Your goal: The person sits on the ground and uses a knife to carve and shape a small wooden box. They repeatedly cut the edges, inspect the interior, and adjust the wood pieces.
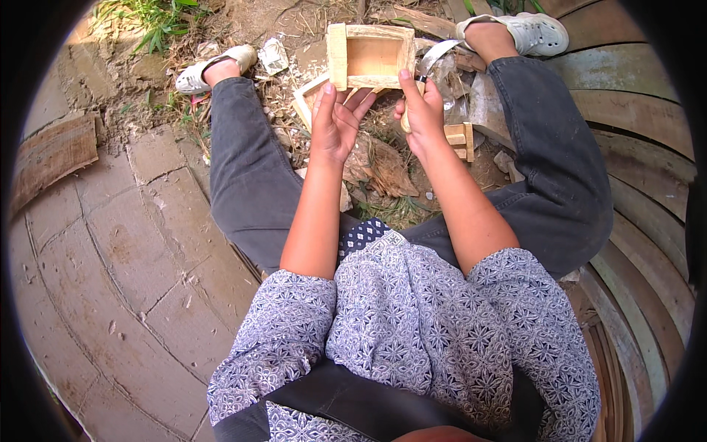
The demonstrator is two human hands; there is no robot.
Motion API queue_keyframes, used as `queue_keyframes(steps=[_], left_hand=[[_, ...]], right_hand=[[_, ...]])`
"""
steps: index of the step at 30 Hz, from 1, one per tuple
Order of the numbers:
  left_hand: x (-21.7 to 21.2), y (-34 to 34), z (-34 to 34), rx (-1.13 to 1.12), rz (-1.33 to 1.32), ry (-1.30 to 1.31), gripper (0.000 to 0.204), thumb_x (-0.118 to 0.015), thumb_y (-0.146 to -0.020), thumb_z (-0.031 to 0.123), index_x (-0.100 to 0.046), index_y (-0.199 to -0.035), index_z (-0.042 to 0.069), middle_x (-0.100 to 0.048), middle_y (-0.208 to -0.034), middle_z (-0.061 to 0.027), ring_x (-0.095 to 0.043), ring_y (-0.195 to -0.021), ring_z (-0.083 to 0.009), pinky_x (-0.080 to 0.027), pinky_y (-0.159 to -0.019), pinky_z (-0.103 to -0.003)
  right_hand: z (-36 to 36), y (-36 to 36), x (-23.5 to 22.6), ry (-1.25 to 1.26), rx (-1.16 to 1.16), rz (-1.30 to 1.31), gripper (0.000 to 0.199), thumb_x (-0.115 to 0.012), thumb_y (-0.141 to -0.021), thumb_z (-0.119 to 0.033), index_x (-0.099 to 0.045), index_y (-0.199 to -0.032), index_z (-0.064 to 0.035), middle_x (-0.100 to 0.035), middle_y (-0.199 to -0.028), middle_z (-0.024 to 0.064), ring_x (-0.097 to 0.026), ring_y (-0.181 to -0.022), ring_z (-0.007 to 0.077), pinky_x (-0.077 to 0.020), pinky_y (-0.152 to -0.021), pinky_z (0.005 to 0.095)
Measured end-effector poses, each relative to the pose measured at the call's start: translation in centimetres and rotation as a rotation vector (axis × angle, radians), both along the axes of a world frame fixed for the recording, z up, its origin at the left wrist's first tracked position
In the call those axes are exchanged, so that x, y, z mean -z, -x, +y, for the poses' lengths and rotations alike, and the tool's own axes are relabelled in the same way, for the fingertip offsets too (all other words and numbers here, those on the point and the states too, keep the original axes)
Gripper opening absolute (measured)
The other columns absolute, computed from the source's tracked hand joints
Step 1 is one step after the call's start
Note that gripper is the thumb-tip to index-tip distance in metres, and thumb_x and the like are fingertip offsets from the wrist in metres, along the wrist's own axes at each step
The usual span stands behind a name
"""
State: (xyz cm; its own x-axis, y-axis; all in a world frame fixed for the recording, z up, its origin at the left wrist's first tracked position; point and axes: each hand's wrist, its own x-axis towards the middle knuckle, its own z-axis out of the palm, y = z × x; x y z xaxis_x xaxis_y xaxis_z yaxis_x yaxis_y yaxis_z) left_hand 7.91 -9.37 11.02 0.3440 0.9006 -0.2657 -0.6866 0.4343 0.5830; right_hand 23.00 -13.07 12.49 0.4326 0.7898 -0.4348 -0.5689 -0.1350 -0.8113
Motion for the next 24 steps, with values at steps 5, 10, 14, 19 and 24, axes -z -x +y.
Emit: queue_keyframes(steps=[5, 10, 14, 19, 24], left_hand=[[0.7, 0.0, -0.3, 0.015, 0.033, 0.006, 0.057, -0.055, -0.103, 0.046, -0.046, -0.14, 0.004, -0.057, -0.13, -0.0155, -0.058, -0.122, -0.0331, -0.045, -0.112, -0.049], [0.6, 0.4, -0.3, 0.032, 0.007, 0.028, 0.056, -0.058, -0.102, 0.041, -0.045, -0.143, 0.005, -0.057, -0.134, -0.013, -0.059, -0.122, -0.0307, -0.046, -0.11, -0.048], [0.7, 0.6, -0.7, 0.021, -0.066, 0.05, 0.039, -0.062, -0.101, 0.034, -0.051, -0.129, 0.009, -0.062, -0.127, -0.0123, -0.064, -0.116, -0.0304, -0.051, -0.104, -0.05], [-3.2, 4.2, -0.5, 0.128, 0.405, -0.058, 0.047, -0.059, -0.103, 0.039, -0.054, -0.134, 0.005, -0.062, -0.131, -0.0156, -0.061, -0.122, -0.0313, -0.048, -0.104, -0.046], [-20.3, 9.5, 2.0, -0.283, 0.7, -0.64, 0.054, -0.052, -0.105, 0.035, -0.048, -0.146, 0.0, -0.054, -0.146, -0.0167, -0.051, -0.134, -0.0276, -0.042, -0.11, -0.039]], right_hand=[[-0.3, 0.3, -0.4, 0.071, -0.011, -0.052, 0.035, -0.072, -0.096, -0.035, -0.055, -0.114, -0.0092, -0.059, -0.087, -0.0009, -0.05, -0.056, 0.0061, -0.0414, -0.047, 0.0233], [-0.2, 0.5, -0.7, 0.064, -0.005, -0.033, 0.035, -0.071, -0.096, -0.036, -0.054, -0.115, -0.0119, -0.058, -0.085, -0.0019, -0.049, -0.055, 0.0059, -0.0409, -0.046, 0.0221], [-0.4, 0.6, -0.9, 0.051, 0.005, -0.031, 0.036, -0.073, -0.096, -0.034, -0.053, -0.115, -0.0108, -0.058, -0.082, -0.0017, -0.049, -0.053, 0.0055, -0.0412, -0.046, 0.0226], [-0.2, 1.3, -1.0, 0.015, -0.012, -0.007, 0.036, -0.074, -0.094, -0.036, -0.052, -0.112, -0.013, -0.058, -0.087, -0.0007, -0.049, -0.054, 0.0076, -0.0413, -0.046, 0.0232], [-0.8, -1.8, 0.5, 0.129, 0.086, -0.097, 0.039, -0.075, -0.093, -0.037, -0.053, -0.112, -0.0128, -0.056, -0.087, 0.0001, -0.048, -0.055, 0.0081, -0.0419, -0.046, 0.0234]])
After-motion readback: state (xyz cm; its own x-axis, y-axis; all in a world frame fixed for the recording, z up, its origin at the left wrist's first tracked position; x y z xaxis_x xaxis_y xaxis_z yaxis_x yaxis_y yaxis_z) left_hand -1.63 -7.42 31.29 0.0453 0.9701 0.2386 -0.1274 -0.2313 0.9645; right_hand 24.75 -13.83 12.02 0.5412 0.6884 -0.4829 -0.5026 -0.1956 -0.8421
